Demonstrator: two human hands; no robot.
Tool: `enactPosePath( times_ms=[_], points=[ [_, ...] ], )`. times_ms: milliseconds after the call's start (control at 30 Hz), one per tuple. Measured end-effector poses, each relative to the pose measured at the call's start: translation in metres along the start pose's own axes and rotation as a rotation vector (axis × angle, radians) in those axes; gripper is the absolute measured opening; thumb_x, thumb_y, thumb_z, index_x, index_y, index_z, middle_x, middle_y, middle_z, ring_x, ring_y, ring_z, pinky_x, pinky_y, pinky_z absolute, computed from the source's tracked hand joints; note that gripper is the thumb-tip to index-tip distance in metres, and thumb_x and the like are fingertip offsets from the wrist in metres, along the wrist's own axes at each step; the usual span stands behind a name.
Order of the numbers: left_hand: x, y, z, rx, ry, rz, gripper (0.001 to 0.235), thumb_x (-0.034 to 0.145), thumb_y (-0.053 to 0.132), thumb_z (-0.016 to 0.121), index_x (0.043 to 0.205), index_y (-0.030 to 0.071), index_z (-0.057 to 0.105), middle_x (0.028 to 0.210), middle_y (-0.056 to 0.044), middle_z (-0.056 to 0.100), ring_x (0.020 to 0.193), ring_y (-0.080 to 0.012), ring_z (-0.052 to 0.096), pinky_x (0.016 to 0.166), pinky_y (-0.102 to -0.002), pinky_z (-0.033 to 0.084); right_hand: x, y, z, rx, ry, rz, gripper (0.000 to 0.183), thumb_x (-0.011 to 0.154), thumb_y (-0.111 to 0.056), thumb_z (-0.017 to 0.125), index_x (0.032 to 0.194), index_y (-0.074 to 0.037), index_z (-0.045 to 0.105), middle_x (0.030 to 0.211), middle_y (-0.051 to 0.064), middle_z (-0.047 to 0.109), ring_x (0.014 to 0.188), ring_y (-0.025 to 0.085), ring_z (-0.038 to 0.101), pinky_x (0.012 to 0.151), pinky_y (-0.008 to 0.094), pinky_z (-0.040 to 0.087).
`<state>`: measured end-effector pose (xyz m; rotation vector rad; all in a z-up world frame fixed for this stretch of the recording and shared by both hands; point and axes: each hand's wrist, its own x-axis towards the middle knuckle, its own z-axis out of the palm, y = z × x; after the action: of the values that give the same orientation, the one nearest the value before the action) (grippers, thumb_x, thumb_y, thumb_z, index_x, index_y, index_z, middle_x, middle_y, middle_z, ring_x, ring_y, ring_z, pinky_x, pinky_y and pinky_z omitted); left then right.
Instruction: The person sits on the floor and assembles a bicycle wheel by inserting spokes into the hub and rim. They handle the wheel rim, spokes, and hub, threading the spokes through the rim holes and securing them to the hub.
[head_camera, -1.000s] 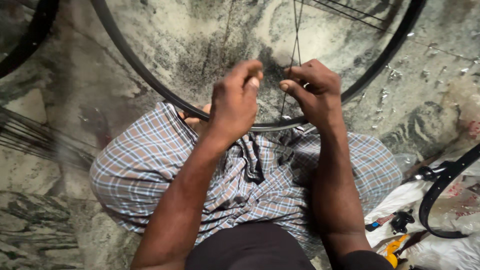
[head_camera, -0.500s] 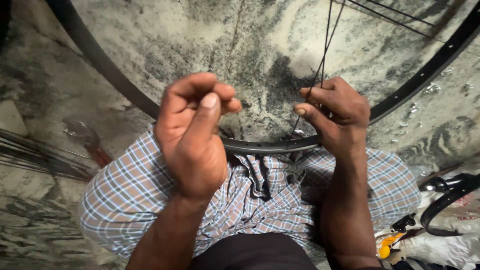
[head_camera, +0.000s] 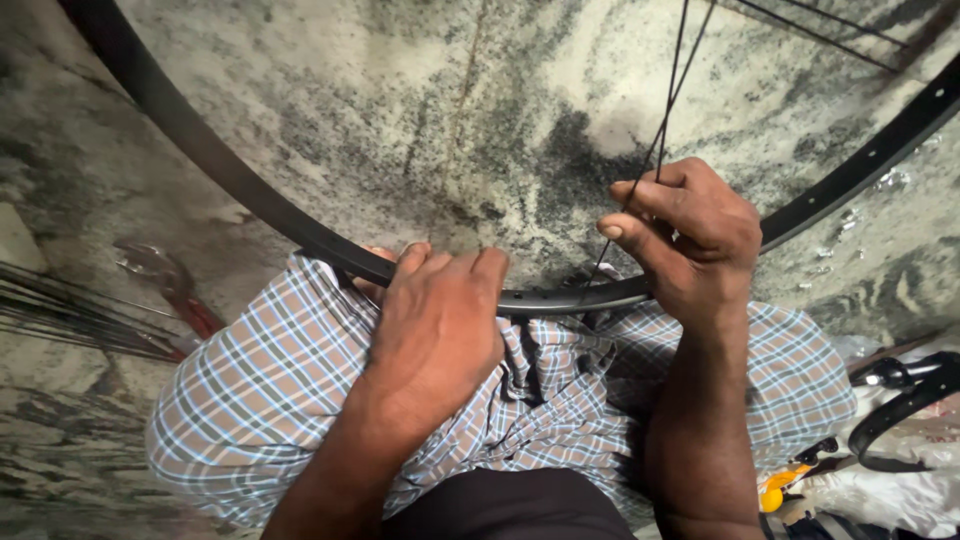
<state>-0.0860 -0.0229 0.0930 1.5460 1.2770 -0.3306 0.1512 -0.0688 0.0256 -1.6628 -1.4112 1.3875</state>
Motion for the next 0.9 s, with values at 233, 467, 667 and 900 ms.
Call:
enactPosePath(
  times_ms=[233,467,667,900],
  points=[
    [0.0,0.002,0.012,-0.162,-0.067,0.075,0.027,0.078,-0.003,0.055,0.103,0.003,0.066,0.086,-0.02,0.072,0.087,-0.0428,0.068,0.086,-0.054,0.048,0.001,0.002,0.002,0.049,0.015,-0.041,0.026,0.092,-0.012,0.088,0.113,-0.003,0.076,0.092,0.007,0.069,0.076,0.011,0.063,0.063,0.024,0.049],
    [0.012,0.009,0.019,-0.12,-0.11,0.039,0.009,0.088,0.007,0.061,0.094,0.002,0.065,0.081,-0.022,0.071,0.08,-0.0439,0.07,0.075,-0.057,0.051,0.002,-0.001,0.0,0.052,0.027,-0.06,0.029,0.091,-0.013,0.088,0.114,-0.002,0.076,0.093,0.007,0.068,0.073,0.011,0.06,0.061,0.025,0.046],
    [0.016,0.009,0.026,-0.066,-0.148,-0.023,0.012,0.092,0.009,0.056,0.096,0.001,0.064,0.082,-0.024,0.071,0.079,-0.0437,0.07,0.076,-0.056,0.052,0.004,0.002,-0.003,0.044,0.019,-0.087,0.029,0.091,-0.013,0.089,0.114,-0.003,0.076,0.094,0.007,0.068,0.076,0.012,0.062,0.063,0.025,0.048],
    [0.026,0.014,0.036,-0.199,-0.073,0.006,0.018,0.093,0.013,0.055,0.104,-0.001,0.063,0.089,-0.024,0.071,0.082,-0.0432,0.07,0.075,-0.055,0.051,0.006,0.005,-0.003,0.065,-0.011,-0.037,0.024,0.09,-0.012,0.088,0.11,-0.004,0.077,0.095,0.007,0.071,0.078,0.01,0.063,0.062,0.024,0.05]
  ],
)
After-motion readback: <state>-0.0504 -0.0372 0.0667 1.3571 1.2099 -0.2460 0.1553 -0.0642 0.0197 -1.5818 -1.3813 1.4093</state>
